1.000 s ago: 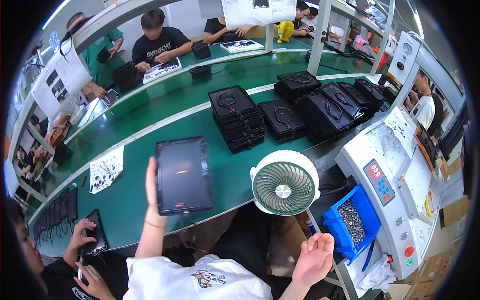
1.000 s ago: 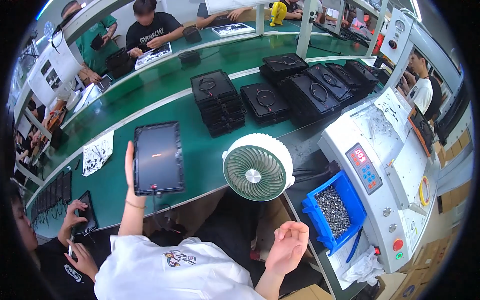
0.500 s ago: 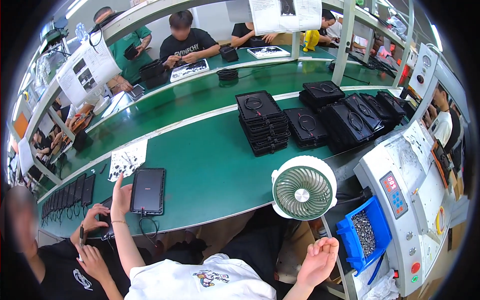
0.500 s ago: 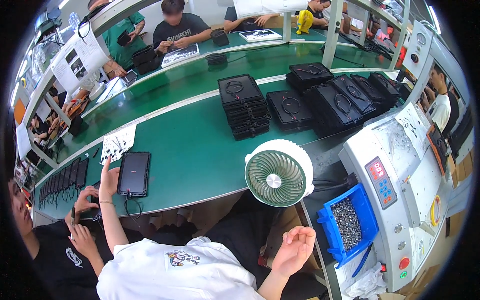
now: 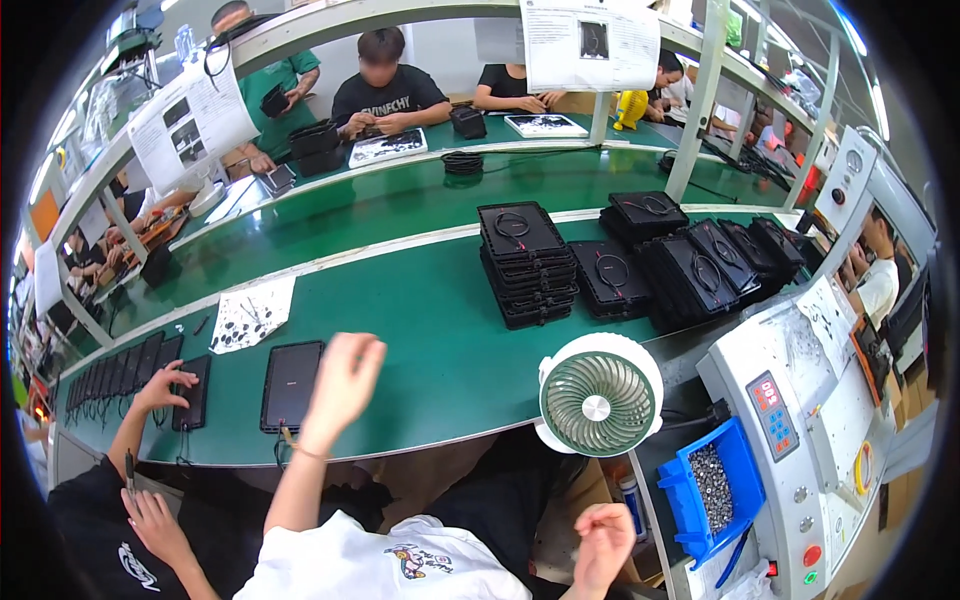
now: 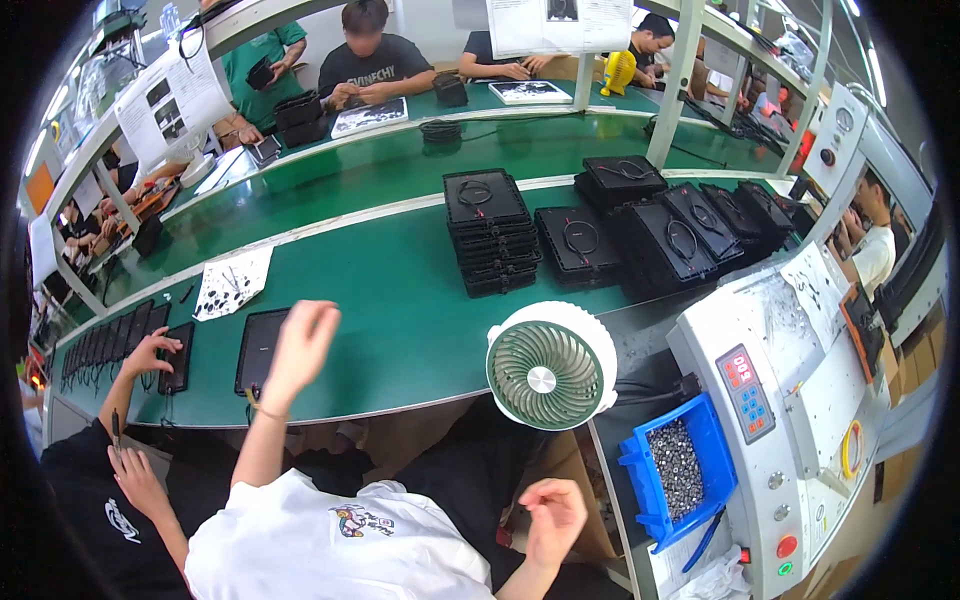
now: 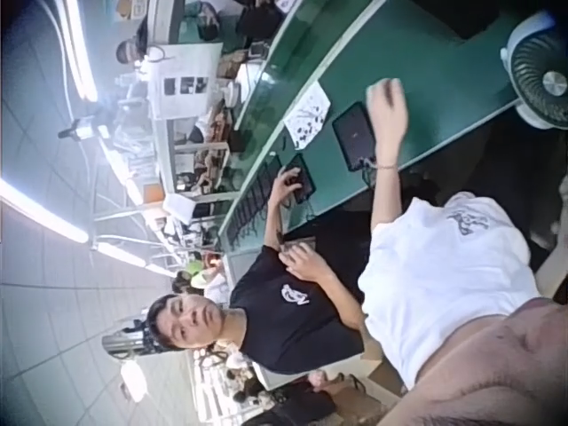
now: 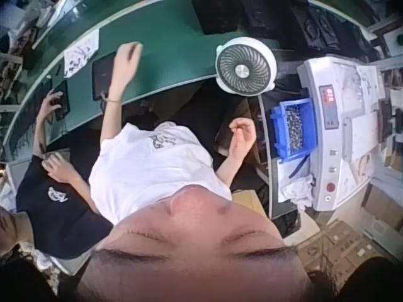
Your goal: The recorder is assembling black plastic electronic enclosures by routing wires and using a pneumatic press machine at a workshop bench.
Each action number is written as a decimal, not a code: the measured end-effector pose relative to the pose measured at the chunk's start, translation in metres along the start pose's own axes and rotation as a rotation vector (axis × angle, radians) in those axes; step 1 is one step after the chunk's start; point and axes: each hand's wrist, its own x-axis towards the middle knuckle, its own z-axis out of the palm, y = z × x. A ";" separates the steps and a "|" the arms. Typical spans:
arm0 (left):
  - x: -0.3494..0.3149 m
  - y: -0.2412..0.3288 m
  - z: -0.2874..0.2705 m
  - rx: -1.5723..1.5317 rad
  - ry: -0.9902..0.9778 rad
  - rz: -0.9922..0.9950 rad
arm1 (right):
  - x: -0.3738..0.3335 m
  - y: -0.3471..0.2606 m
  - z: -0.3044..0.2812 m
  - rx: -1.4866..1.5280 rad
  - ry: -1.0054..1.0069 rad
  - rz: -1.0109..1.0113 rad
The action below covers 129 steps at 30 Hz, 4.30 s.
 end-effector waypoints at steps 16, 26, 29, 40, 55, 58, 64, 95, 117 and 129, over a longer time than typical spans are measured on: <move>-0.005 0.259 0.074 -1.092 -1.449 1.268 | -0.027 -0.044 -0.046 -0.463 0.019 0.240; 0.161 0.178 0.205 -0.341 -0.400 0.387 | -0.044 -0.098 -0.020 -0.356 0.202 -0.324; 0.148 0.161 0.251 0.033 -0.627 0.150 | -0.047 -0.093 -0.043 -0.442 0.253 -0.290; 0.143 0.155 0.286 0.131 -0.456 0.058 | -0.022 -0.104 -0.047 -0.476 0.285 -0.242; 0.173 0.154 0.255 -1.062 -0.360 -0.495 | 0.067 -0.147 -0.071 -1.342 0.077 0.182; 0.178 0.161 0.236 -1.371 -0.459 -0.568 | 0.072 -0.145 -0.074 -1.369 0.064 0.241; 0.185 0.156 0.218 -1.874 -0.701 -0.608 | 0.079 -0.149 -0.074 -1.511 -0.053 0.196; 0.063 0.255 0.115 -1.695 -0.713 -0.046 | 0.089 -0.164 0.050 -1.112 0.048 -0.614; 0.053 0.258 0.124 -1.719 -0.776 -0.100 | 0.093 -0.155 0.056 -1.494 -0.013 -0.686; 0.049 0.264 0.126 -1.795 -0.946 -0.430 | 0.099 -0.170 0.071 -1.733 0.142 -0.538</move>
